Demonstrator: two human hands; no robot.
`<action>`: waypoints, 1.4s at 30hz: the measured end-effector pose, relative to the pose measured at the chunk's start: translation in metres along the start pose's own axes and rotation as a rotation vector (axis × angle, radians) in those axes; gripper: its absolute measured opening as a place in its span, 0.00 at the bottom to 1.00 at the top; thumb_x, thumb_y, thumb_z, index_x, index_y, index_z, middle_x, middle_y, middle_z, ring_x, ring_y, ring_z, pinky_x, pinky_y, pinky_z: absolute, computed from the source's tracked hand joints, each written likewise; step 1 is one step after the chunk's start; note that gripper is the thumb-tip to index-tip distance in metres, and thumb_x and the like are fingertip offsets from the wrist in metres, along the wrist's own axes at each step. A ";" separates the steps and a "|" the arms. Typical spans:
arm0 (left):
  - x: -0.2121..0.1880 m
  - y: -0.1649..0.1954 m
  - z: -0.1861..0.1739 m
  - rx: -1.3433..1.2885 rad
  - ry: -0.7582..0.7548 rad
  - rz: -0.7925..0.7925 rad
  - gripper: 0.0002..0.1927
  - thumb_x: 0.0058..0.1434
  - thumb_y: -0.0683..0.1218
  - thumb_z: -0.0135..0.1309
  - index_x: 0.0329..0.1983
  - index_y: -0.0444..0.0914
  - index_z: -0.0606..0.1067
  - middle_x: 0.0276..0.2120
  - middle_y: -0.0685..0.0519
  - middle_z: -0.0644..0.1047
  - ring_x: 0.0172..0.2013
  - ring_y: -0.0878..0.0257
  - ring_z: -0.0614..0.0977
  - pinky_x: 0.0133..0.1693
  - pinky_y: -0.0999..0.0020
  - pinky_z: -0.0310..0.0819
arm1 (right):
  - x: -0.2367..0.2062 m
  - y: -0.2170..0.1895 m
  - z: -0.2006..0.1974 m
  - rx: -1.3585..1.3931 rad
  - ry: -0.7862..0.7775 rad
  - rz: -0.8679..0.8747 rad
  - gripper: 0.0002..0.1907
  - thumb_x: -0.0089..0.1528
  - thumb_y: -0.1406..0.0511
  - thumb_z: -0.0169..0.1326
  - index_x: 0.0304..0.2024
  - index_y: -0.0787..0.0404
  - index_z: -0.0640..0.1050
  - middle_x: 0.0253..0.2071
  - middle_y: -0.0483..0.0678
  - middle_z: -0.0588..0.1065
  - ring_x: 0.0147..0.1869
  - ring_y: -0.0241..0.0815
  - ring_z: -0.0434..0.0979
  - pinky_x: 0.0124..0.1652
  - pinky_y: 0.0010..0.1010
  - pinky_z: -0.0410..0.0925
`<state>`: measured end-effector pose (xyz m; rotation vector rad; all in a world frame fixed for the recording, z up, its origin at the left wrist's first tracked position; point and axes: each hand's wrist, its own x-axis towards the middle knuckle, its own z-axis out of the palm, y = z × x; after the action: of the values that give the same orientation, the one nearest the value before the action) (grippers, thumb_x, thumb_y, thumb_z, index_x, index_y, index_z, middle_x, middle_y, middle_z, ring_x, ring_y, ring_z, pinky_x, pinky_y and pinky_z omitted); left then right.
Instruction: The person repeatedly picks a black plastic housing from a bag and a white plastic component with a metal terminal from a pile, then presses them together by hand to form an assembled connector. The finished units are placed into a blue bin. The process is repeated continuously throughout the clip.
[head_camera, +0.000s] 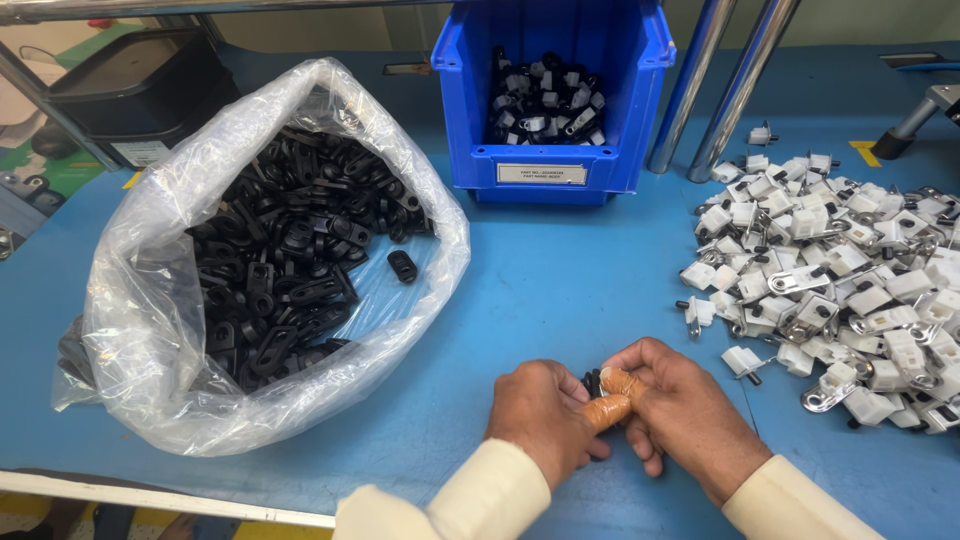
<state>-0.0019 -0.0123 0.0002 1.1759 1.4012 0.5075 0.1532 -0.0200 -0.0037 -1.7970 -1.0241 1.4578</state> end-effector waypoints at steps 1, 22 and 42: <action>0.004 0.001 -0.002 -0.004 -0.037 -0.031 0.13 0.58 0.43 0.64 0.38 0.31 0.74 0.32 0.45 0.82 0.28 0.58 0.88 0.25 0.68 0.83 | 0.000 0.000 0.000 0.001 0.001 0.008 0.09 0.67 0.66 0.48 0.44 0.66 0.74 0.28 0.51 0.77 0.16 0.37 0.65 0.15 0.32 0.60; 0.012 0.005 -0.014 -0.037 -0.230 -0.101 0.13 0.61 0.43 0.64 0.34 0.31 0.72 0.34 0.45 0.82 0.33 0.59 0.88 0.32 0.69 0.86 | -0.012 -0.009 0.025 -0.142 0.222 -0.074 0.12 0.65 0.61 0.59 0.42 0.65 0.78 0.24 0.49 0.77 0.17 0.37 0.68 0.16 0.31 0.60; 0.010 -0.016 -0.019 -0.420 -0.271 -0.095 0.28 0.62 0.36 0.58 0.64 0.39 0.64 0.33 0.44 0.81 0.27 0.57 0.86 0.26 0.67 0.85 | 0.014 0.017 -0.002 0.393 -0.058 0.216 0.13 0.64 0.61 0.56 0.35 0.66 0.75 0.20 0.45 0.68 0.16 0.30 0.54 0.15 0.25 0.46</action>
<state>-0.0229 -0.0039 -0.0138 0.7998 1.0478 0.5225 0.1595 -0.0165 -0.0250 -1.6200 -0.5308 1.7108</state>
